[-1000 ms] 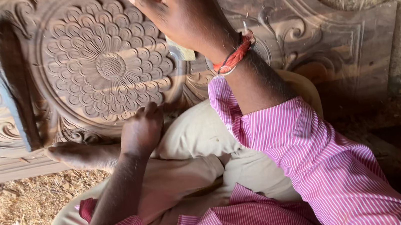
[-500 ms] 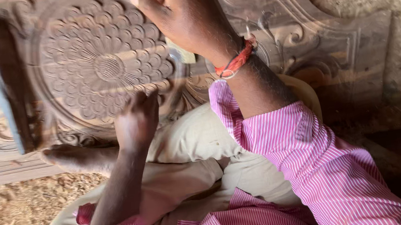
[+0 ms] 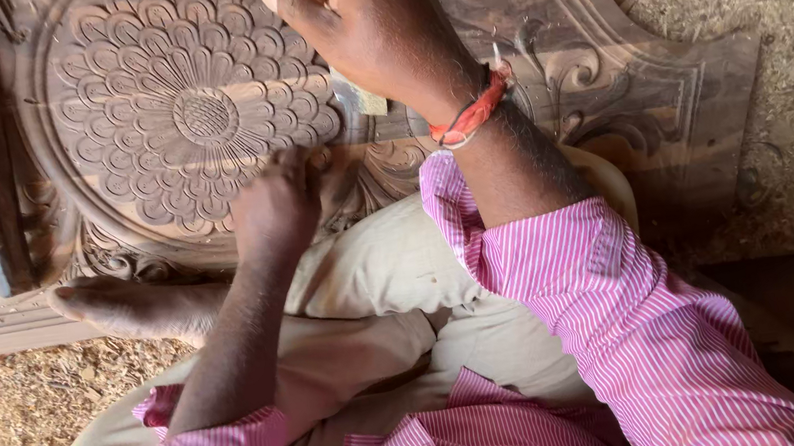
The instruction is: The person carves a floral pattern into a wooden piece using a chisel and mallet. They then smooth the carved surface with a sanding block and apply a liquid finish from a bottle using a brush.
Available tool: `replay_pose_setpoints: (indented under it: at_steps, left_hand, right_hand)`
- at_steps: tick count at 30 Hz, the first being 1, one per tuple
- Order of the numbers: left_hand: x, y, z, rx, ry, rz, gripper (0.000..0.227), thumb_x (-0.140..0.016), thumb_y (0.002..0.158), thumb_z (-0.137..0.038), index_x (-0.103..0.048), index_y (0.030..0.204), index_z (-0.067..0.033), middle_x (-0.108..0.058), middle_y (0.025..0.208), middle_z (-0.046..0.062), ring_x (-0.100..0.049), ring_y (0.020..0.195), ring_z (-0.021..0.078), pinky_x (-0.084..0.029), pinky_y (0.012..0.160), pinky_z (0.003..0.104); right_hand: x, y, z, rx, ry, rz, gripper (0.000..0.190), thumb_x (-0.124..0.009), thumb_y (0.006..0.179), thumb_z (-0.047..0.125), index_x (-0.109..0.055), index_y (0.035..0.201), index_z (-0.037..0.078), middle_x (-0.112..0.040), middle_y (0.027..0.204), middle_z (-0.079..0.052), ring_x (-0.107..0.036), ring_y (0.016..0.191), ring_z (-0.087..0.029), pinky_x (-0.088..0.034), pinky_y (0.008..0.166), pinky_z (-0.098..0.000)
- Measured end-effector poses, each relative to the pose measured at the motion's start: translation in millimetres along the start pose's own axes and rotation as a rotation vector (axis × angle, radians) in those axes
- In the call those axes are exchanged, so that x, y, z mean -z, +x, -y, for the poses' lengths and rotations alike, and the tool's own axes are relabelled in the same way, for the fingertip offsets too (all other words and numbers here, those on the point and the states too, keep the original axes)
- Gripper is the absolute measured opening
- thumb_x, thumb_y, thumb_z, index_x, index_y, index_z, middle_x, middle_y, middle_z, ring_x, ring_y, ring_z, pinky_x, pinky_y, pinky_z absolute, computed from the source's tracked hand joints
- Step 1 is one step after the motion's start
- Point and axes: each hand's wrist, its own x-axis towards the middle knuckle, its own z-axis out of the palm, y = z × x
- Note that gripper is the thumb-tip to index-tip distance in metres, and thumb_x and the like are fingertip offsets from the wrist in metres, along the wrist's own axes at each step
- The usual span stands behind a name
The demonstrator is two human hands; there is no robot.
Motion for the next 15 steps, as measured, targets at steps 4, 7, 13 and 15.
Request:
replay_pose_setpoints:
  at_steps: [4,7,13,15]
  left_hand:
    - [-1.6,7.2,1.7,0.071,0.020,0.121,0.030,-0.050,0.107,-0.030,-0.064,0.092,-0.0075,-0.069,0.068,0.013,-0.067,0.050,0.0214,-0.055,0.045,0.038]
    - [-0.9,10.0,1.9,0.032,0.065,0.114,0.032,-0.049,0.110,-0.028,-0.067,0.094,-0.0072,-0.070,0.068,0.012,-0.068,0.053,0.0228,-0.056,0.048,0.039]
    - [-2.1,-1.0,-10.9,-0.017,0.162,0.180,0.028,-0.050,0.104,-0.026,-0.071,0.098,-0.0092,-0.072,0.072,0.010,-0.062,0.049,0.0151,-0.055,0.042,0.035]
    - [-2.3,-0.7,-12.5,-0.012,0.142,0.167,0.028,-0.048,0.107,-0.024,-0.071,0.104,-0.0096,-0.072,0.073,0.012,-0.063,0.045,0.0150,-0.055,0.039,0.035]
  right_hand:
    - [-1.1,3.0,-5.6,0.009,-0.024,-0.014,0.020,-0.071,0.108,0.018,-0.062,0.099,0.003,-0.066,0.081,-0.004,-0.068,0.071,-0.014,-0.052,0.066,-0.0329]
    - [-5.7,3.3,-8.4,-0.049,-0.051,0.007,0.017,-0.072,0.106,0.021,-0.066,0.100,0.005,-0.070,0.080,-0.002,-0.072,0.073,-0.012,-0.055,0.067,-0.0315]
    - [-9.7,2.0,-9.7,0.056,0.009,-0.018,0.011,-0.069,0.104,0.013,-0.068,0.112,0.005,-0.075,0.094,-0.003,-0.075,0.086,-0.013,-0.059,0.076,-0.0296]
    - [-8.3,1.6,-7.4,0.063,0.029,-0.024,0.012,-0.069,0.104,0.012,-0.068,0.114,0.005,-0.075,0.096,-0.003,-0.075,0.086,-0.013,-0.060,0.077,-0.0297]
